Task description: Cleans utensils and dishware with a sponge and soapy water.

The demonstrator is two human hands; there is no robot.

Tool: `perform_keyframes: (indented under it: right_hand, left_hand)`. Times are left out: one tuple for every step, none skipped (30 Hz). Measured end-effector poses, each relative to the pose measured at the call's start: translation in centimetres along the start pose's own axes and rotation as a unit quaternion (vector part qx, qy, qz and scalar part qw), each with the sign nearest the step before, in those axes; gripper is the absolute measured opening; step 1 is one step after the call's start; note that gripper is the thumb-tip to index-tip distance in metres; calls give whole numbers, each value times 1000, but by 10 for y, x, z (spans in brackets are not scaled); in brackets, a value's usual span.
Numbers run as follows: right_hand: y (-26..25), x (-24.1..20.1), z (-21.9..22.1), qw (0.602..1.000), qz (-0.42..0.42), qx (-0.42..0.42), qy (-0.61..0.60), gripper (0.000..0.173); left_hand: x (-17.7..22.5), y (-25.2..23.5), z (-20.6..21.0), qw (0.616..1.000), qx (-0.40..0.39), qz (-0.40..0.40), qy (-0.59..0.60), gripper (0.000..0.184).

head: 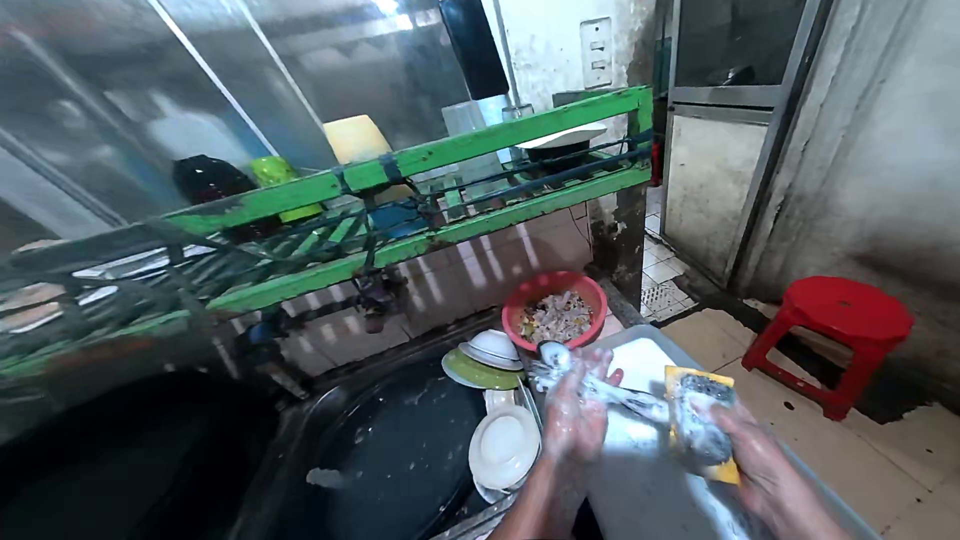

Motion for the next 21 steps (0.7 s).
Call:
perform_keyframes:
  right_hand:
    - [-2,-3,-4,1000,-5,0,23,51]
    - [-3,-4,-8,1000,-4,-5,29,54]
    - [-3,-4,-7,1000,3,-25,19,56]
    - [-1,-3,-2,998,21,-56,-13,58]
    - [2,-1,7,993,47,-92,-55,63]
    - [7,2,16,987,71,-113,-86,70]
    - [11,3,24,985,84,-116,-99,74]
    - [13,4,32,986,85,-108,-97,75]
    - [13,5,37,990,74,-91,-85,73]
    - [10,6,38,994,56,-67,-62,69]
    - [6,6,36,998,36,-44,-35,63]
    - [1,5,30,999,18,-24,-9,56]
    - [-4,2,22,1000,2,-8,24,51]
    - [-9,-4,12,997,-13,1,72,50]
    - [-13,-12,3,990,-21,-1,136,53]
    - [-18,-21,-4,977,-28,-11,211,56]
    - [-22,-31,-8,956,-30,-33,288,56]
    - [-24,-40,-4,929,-26,-70,362,57]
    - [-22,-47,6,898,-23,-119,423,57]
    - [-18,-53,20,868,-34,-172,464,55]
    - [-13,-59,35,844,-59,-221,486,52]
  left_hand:
    - [13,-1,-4,1000,5,26,-3,35]
    - [24,-3,-9,999,12,43,-6,36]
    - [33,-4,-13,998,23,54,-1,35]
    - [39,-5,-16,998,33,59,11,34]
    - [42,-6,-18,997,37,59,20,33]
    - [41,-7,-19,997,37,56,25,33]
    - [35,-7,-17,998,30,49,25,33]
    - [27,-5,-12,999,22,42,21,34]
    - [18,-3,-7,999,15,34,15,35]
    - [11,0,-1,1000,11,25,10,36]
    - [8,4,2,999,15,25,12,35]
    - [12,7,4,999,22,38,13,34]
    - [22,10,5,998,26,57,7,33]
    - [36,13,4,996,30,82,-2,31]
    - [53,15,4,993,33,109,-18,30]
    - [69,16,3,990,37,132,-36,29]
    - [80,15,3,986,42,147,-62,29]
    - [82,14,4,984,41,140,-99,29]
    - [75,13,7,979,33,116,-166,29]
    - [58,13,11,964,24,67,-256,28]
    - [34,15,16,937,16,5,-349,27]
Point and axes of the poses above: each hand's wrist, its own y-axis away from the middle knuckle, its own z-axis out of the palm, x = y × z, the point moved 9 cm from there along -y, towards the middle knuckle, and after that the axes turned 12 degrees about -z, right-handed, at the moved point
